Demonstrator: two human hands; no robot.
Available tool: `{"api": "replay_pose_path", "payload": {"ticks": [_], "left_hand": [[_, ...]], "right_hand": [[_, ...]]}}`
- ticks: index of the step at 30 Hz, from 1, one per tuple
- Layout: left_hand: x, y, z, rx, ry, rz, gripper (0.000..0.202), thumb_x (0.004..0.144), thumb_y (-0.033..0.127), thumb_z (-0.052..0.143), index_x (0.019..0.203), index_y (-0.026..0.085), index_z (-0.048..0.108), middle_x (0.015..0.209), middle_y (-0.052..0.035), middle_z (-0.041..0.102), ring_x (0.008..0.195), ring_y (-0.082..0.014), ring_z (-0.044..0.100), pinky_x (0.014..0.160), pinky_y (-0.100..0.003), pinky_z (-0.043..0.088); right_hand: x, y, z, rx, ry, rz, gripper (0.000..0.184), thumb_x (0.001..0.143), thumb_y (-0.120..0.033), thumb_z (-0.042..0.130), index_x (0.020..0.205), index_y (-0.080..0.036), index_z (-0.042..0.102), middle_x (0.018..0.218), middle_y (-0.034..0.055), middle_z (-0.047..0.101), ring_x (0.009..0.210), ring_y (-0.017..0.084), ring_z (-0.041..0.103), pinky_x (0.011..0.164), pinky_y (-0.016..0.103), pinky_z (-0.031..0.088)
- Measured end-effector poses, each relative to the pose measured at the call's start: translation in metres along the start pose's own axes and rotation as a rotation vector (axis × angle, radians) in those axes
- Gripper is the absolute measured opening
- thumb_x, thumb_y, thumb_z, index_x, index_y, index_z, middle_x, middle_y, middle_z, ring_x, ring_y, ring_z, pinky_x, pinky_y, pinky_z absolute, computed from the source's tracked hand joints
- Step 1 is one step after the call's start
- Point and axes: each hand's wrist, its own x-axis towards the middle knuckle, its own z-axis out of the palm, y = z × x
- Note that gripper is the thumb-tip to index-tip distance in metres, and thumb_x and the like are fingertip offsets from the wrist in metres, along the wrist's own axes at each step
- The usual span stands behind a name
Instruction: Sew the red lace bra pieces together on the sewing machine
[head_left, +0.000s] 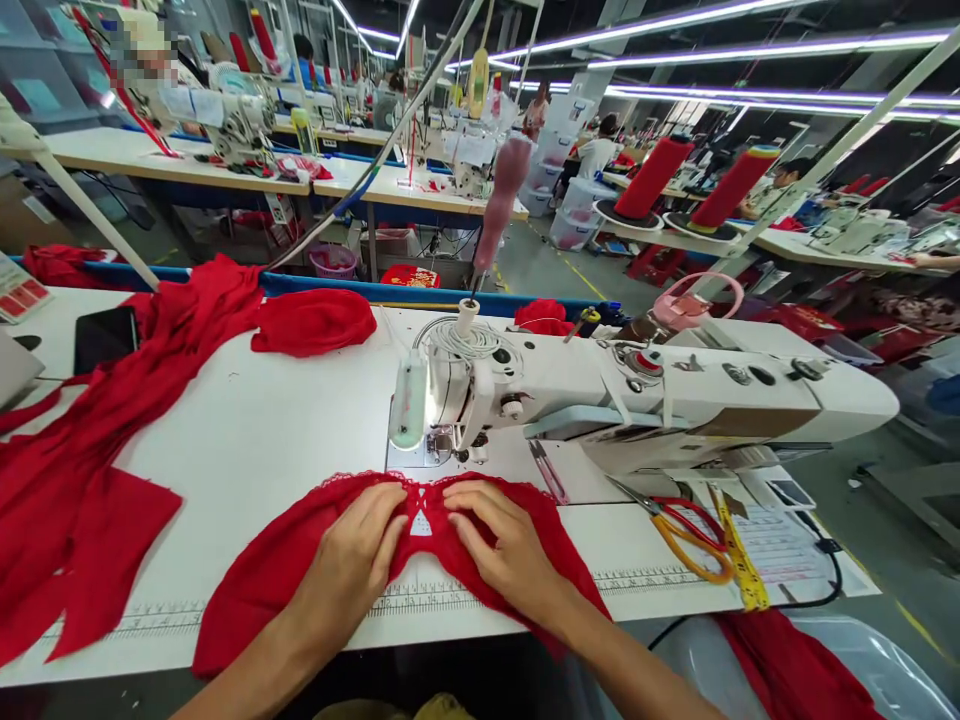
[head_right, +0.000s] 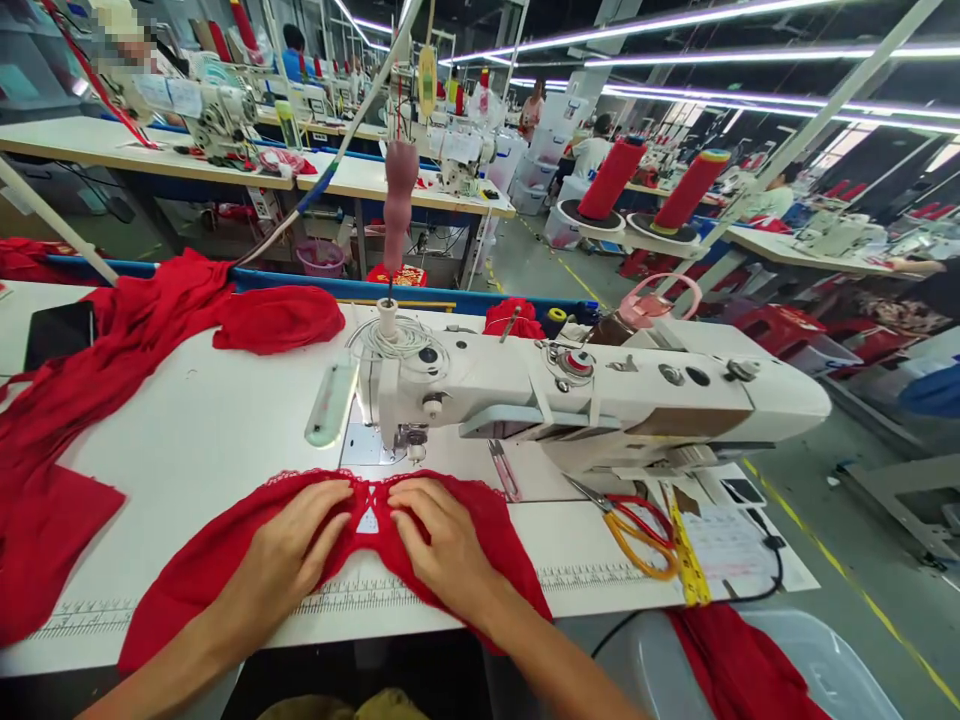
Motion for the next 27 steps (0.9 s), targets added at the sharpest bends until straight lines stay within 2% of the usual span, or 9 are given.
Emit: {"api": "replay_pose_path", "payload": {"ticks": [3, 5, 9, 14, 20, 27], "left_hand": [[0.001, -0.001, 0.009, 0.062, 0.01, 0.021, 0.032, 0.102, 0.034, 0.042, 0.125, 0.021, 0.059, 0.127, -0.0104, 0.066, 0.121, -0.0257, 0.061, 0.104, -0.041, 0.05], [-0.001, -0.01, 0.012, 0.158, -0.017, 0.034, 0.042, 0.1, 0.043, 0.046, 0.135, 0.022, 0.053, 0.139, -0.0112, 0.06, 0.131, -0.0302, 0.053, 0.108, -0.047, 0.046], [-0.007, -0.03, 0.009, 0.263, -0.104, 0.025, 0.065, 0.096, 0.056, 0.051, 0.152, 0.028, 0.034, 0.153, -0.0081, 0.047, 0.14, -0.0296, 0.044, 0.11, -0.048, 0.042], [-0.008, -0.034, 0.003, 0.3, -0.16, 0.041, 0.073, 0.095, 0.058, 0.05, 0.157, 0.032, 0.022, 0.156, -0.0051, 0.042, 0.141, -0.0292, 0.042, 0.11, -0.047, 0.043], [-0.005, -0.033, -0.003, 0.302, -0.173, 0.088, 0.074, 0.095, 0.057, 0.05, 0.158, 0.033, 0.019, 0.156, -0.0055, 0.042, 0.139, -0.029, 0.044, 0.109, -0.044, 0.044], [-0.004, -0.034, -0.007, 0.289, -0.198, 0.127, 0.069, 0.097, 0.055, 0.049, 0.157, 0.034, 0.024, 0.158, -0.0049, 0.039, 0.141, -0.0304, 0.041, 0.109, -0.046, 0.044]], "right_hand": [[0.005, -0.002, 0.015, -0.019, 0.018, -0.009, 0.015, 0.095, -0.018, 0.057, 0.108, -0.023, 0.061, 0.106, 0.0065, 0.069, 0.104, 0.021, 0.065, 0.093, 0.037, 0.056], [0.006, 0.004, 0.021, -0.085, -0.033, -0.013, 0.026, 0.09, -0.025, 0.067, 0.115, -0.022, 0.059, 0.114, 0.0087, 0.068, 0.111, 0.025, 0.062, 0.098, 0.043, 0.054], [0.003, 0.015, 0.019, -0.158, -0.111, 0.032, 0.048, 0.084, -0.033, 0.076, 0.125, -0.021, 0.053, 0.126, 0.0116, 0.063, 0.12, 0.029, 0.057, 0.103, 0.048, 0.051], [0.003, 0.013, 0.016, -0.161, -0.139, 0.066, 0.052, 0.082, -0.032, 0.077, 0.126, -0.021, 0.052, 0.126, 0.011, 0.062, 0.118, 0.028, 0.057, 0.102, 0.046, 0.051], [0.005, 0.012, 0.016, -0.165, -0.145, 0.083, 0.049, 0.083, -0.034, 0.076, 0.124, -0.022, 0.053, 0.125, 0.0098, 0.062, 0.117, 0.028, 0.058, 0.1, 0.046, 0.052], [0.003, 0.016, 0.016, -0.14, -0.154, 0.071, 0.047, 0.083, -0.035, 0.076, 0.122, -0.022, 0.053, 0.126, 0.0112, 0.061, 0.118, 0.03, 0.056, 0.101, 0.049, 0.05]]}}
